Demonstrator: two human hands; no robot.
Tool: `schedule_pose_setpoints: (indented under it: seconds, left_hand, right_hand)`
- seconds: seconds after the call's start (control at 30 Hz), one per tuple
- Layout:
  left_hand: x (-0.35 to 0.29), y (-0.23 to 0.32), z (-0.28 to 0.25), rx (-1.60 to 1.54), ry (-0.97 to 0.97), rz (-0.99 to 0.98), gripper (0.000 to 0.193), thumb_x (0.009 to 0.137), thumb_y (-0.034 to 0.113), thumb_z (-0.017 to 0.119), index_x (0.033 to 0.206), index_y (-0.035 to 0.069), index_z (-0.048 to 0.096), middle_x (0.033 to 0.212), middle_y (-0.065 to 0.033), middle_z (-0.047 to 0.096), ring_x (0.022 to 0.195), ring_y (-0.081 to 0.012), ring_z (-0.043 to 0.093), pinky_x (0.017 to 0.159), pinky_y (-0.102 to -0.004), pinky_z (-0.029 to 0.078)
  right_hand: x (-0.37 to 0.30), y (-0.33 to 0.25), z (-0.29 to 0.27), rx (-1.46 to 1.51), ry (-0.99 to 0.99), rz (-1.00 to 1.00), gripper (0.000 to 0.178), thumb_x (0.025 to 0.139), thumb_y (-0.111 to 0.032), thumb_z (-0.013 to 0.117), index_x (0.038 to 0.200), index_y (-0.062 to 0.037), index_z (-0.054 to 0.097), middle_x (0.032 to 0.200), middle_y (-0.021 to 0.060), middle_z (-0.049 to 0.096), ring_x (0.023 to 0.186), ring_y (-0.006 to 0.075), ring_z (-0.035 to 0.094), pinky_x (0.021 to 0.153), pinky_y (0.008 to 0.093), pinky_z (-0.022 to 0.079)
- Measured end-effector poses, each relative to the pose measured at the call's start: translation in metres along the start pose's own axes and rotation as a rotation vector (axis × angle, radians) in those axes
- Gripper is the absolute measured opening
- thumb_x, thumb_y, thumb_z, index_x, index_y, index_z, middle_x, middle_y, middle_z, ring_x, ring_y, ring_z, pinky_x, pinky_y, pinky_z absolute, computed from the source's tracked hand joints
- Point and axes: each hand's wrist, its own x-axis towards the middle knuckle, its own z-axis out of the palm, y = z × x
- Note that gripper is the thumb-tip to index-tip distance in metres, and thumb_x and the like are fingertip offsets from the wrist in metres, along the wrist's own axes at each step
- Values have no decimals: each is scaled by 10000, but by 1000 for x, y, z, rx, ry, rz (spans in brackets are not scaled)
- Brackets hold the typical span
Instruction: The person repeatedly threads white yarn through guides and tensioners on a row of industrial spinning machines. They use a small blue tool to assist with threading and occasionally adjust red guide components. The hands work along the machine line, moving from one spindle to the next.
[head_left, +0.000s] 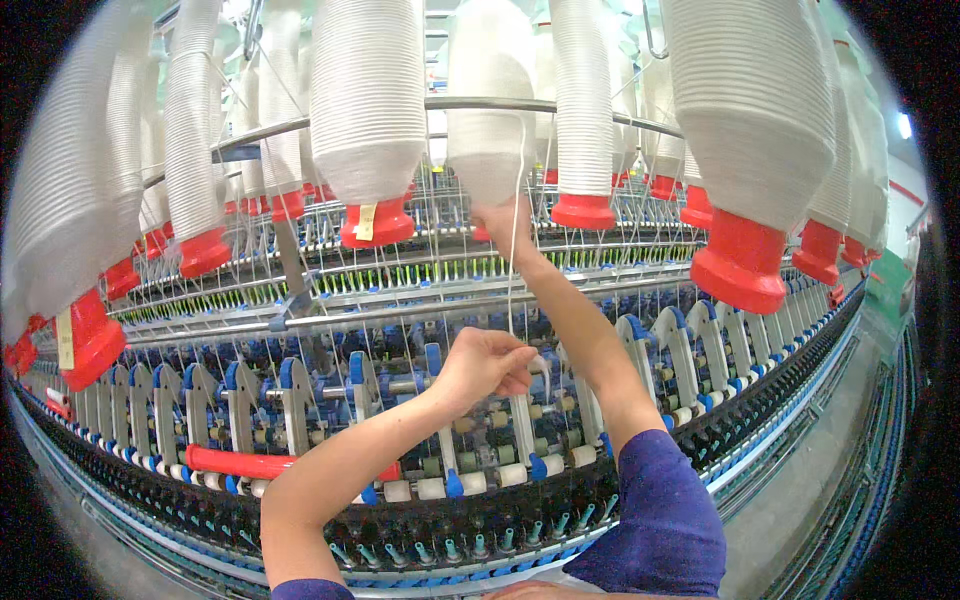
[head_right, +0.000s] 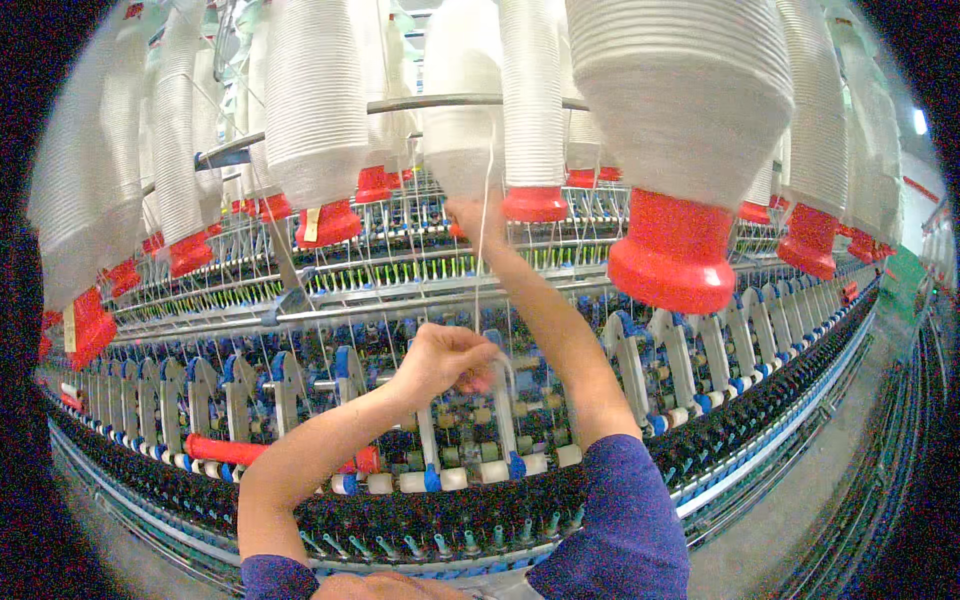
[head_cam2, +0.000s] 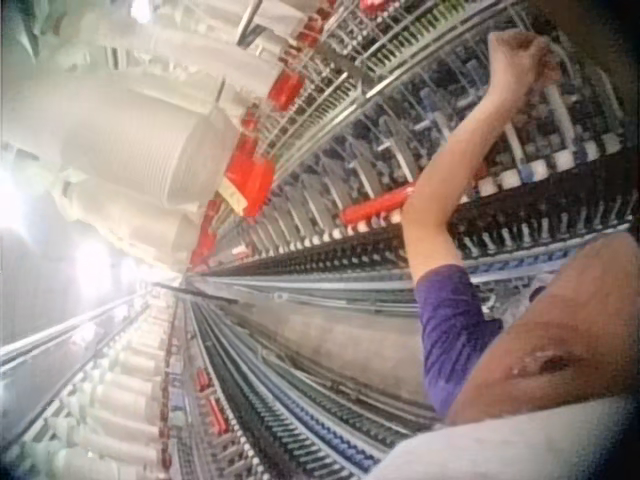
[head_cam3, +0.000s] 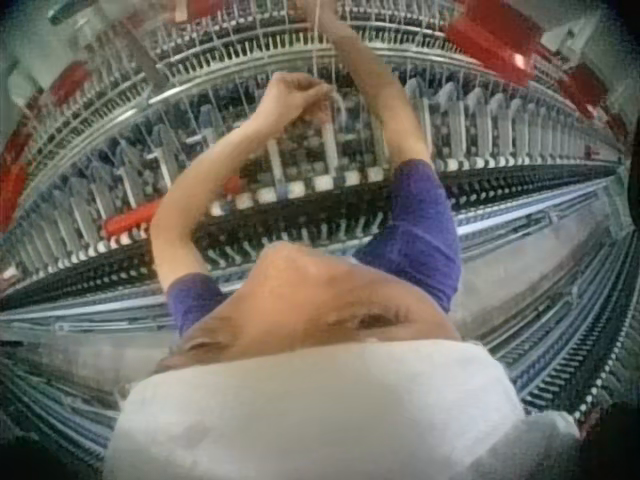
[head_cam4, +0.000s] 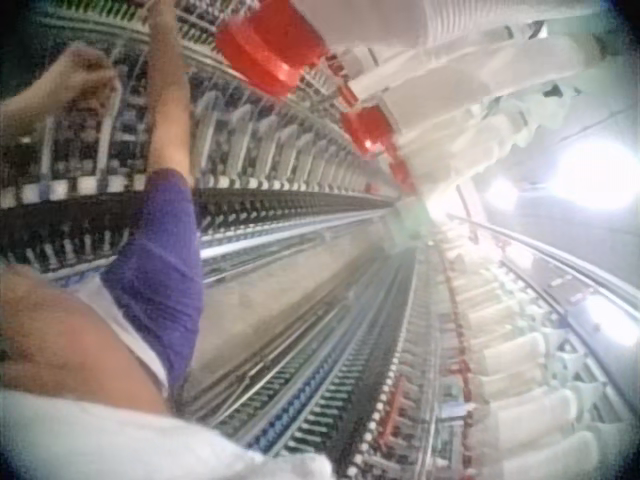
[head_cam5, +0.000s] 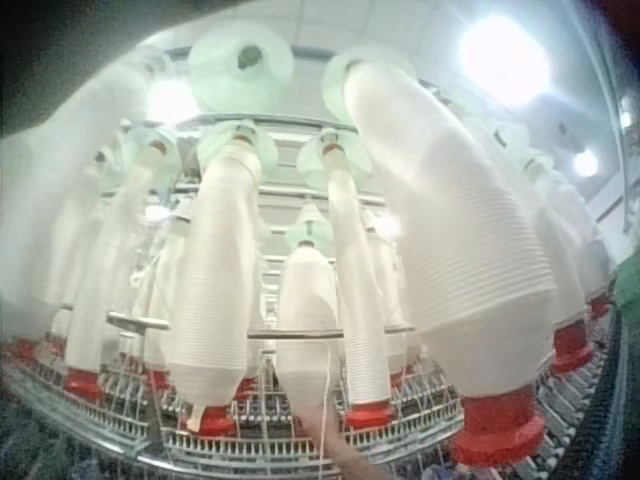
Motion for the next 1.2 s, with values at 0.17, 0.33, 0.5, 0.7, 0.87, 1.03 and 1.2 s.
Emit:
schedule_pose_setpoints:
  seconds: [0.17,0.33,0.5,0.7,0.87,1.03,1.2]
  left_hand:
    - [38,2,-13,-78,30,59,210,869,194,634,860,-13,667,680,-74,654,568,-115,608,497,-240,484]
    - [112,65,-36,-261,402,340,153,867,173,622,847,27,666,767,-47,638,675,-118,559,687,-265,460]
    - [183,161,-58,-947,264,903,218,905,134,570,1067,-10,541,1093,-158,570,975,-214,588,839,-339,497]
    - [147,137,-57,-217,561,901,382,916,60,475,1222,-132,351,914,-206,648,740,-228,675,633,-292,571]
    - [89,-16,-53,849,120,232,639,873,207,547,1339,-126,263,1003,-258,622,982,-378,594,837,-399,463]
    - [94,-168,-28,1335,11,269,724,754,225,713,1270,-117,337,1140,-283,546,1191,-409,433,982,-437,374]
    - [107,-204,-19,1376,116,181,753,622,167,769,1252,-41,414,1053,-224,585,1118,-370,471,958,-429,397]
  right_hand:
    - [65,-26,-3,128,42,39,163,647,-4,660,801,37,627,734,98,641,570,153,580,512,289,485]
    - [84,3,-4,297,-70,142,386,671,-130,751,991,-3,578,887,80,644,743,168,602,669,293,493]
    - [-19,46,6,-122,-19,55,748,737,-278,750,1282,62,367,1109,214,563,904,278,595,801,363,485]
    - [-39,-35,-33,-106,114,-339,312,886,-210,603,1148,-40,584,996,94,619,891,168,591,768,278,487]
    - [-4,-63,-51,174,-723,336,268,918,-280,536,1051,-56,603,794,87,632,687,169,630,572,307,503]
    - [-16,-4,-26,-1171,-638,-246,564,887,-504,483,932,39,628,898,203,652,847,324,646,714,415,508]
    - [-38,31,-29,-768,-935,275,869,786,-779,340,755,30,654,821,210,636,845,295,620,792,416,464]
